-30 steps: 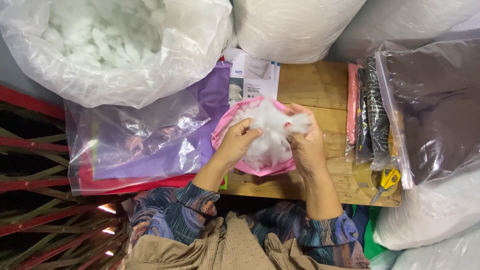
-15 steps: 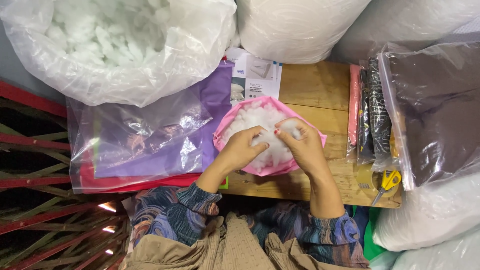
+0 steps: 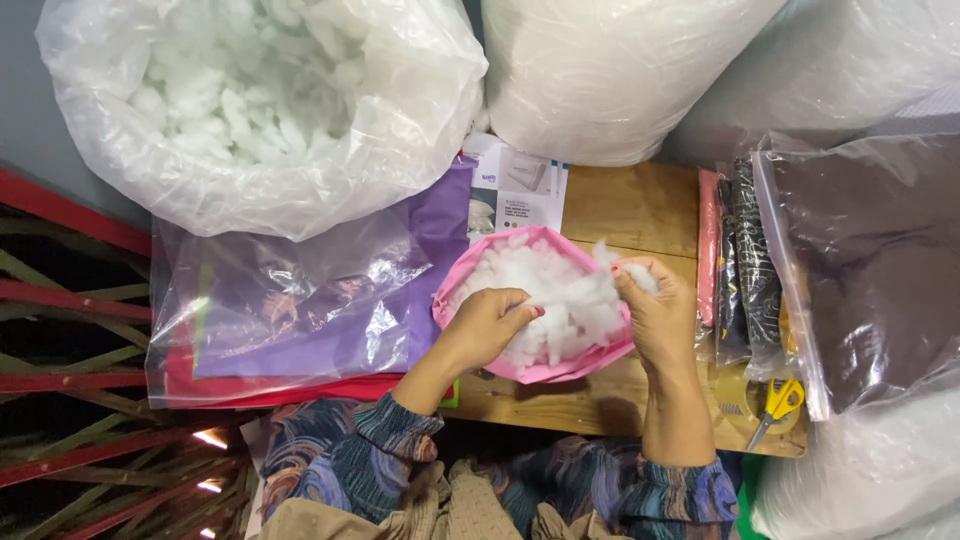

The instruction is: The person is manually stuffing a pink cushion cover with white polyester fiberfill taken from a large plastic bag.

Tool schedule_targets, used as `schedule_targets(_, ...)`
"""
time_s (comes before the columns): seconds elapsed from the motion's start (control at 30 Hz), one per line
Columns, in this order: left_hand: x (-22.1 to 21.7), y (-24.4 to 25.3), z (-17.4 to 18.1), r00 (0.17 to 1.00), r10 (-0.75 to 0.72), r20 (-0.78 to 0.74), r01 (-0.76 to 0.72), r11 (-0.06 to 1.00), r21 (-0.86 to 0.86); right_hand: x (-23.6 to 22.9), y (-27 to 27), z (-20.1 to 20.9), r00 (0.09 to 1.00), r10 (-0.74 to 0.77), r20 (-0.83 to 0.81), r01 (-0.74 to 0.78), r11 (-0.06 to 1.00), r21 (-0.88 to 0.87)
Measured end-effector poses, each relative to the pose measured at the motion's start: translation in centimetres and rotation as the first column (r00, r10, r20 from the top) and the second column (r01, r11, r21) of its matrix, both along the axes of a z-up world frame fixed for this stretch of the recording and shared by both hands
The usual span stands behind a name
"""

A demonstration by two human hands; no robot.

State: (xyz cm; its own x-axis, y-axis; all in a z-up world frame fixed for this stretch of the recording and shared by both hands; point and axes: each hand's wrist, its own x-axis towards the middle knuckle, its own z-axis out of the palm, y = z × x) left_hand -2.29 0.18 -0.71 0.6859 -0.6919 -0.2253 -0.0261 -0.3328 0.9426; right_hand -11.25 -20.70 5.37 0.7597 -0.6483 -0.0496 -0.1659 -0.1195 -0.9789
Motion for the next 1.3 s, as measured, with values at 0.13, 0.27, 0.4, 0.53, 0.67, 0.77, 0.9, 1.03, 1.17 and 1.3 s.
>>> schedule_targets(0.13, 0.1, 0.5, 1.0, 1.000, 0.003, -0.003, -0.003, 1.000, 0.017, -0.1, -0.1, 1.1, 1.000, -0.024, 0.012, 0.024, 0.998, -0.066)
schedule_targets(0.27, 0.2, 1.0, 1.7, 0.999, 0.041, -0.019, -0.040, 0.998, 0.043, -0.4, -1.4, 1.0, 0.990, -0.113, 0.083, 0.121, 0.988, -0.099)
schedule_targets(0.4, 0.3, 1.4, 3.9, 0.995, 0.100, 0.013, -0.100, 0.992, 0.071, -0.3, -3.6, -0.1, 0.922, -0.314, 0.227, 0.341, 0.936, -0.089)
schedule_targets(0.53, 0.5, 1.7, 6.1, 0.992, 0.125, -0.007, -0.122, 0.979, 0.166, -1.4, -6.0, -0.2, 0.888, -0.419, 0.188, 0.432, 0.901, -0.036)
schedule_targets(0.67, 1.3, 1.7, 6.9, 0.967, 0.253, -0.021, -0.249, 0.962, 0.110, -1.0, -5.9, -0.5, 0.868, -0.374, 0.328, 0.444, 0.880, -0.171)
schedule_targets(0.77, 1.0, 1.8, 6.3, 0.959, 0.282, 0.003, -0.282, 0.959, 0.030, -0.4, -4.2, -0.7, 0.931, -0.181, 0.316, 0.311, 0.847, -0.431)
schedule_targets(0.9, 0.3, 1.3, 6.9, 0.971, 0.225, 0.076, -0.224, 0.974, -0.021, 1.3, -1.4, -2.1, 0.981, 0.094, 0.172, 0.051, 0.725, -0.686)
schedule_targets(1.03, 0.3, -1.1, 2.1, 0.978, 0.038, 0.204, -0.056, 0.995, 0.082, 1.9, 0.1, -6.1, 0.980, 0.196, -0.033, -0.166, 0.714, -0.680)
schedule_targets(1.17, -0.5, -1.6, 1.1, 0.906, -0.282, 0.316, 0.114, 0.881, 0.459, 1.2, -1.6, -11.8, 0.911, 0.136, -0.389, -0.412, 0.304, -0.859)
schedule_targets(1.3, -0.3, -1.5, -0.2, 0.899, -0.321, 0.297, 0.078, 0.786, 0.613, 1.4, -6.0, -17.3, 0.950, -0.167, -0.262, -0.265, 0.002, -0.964)
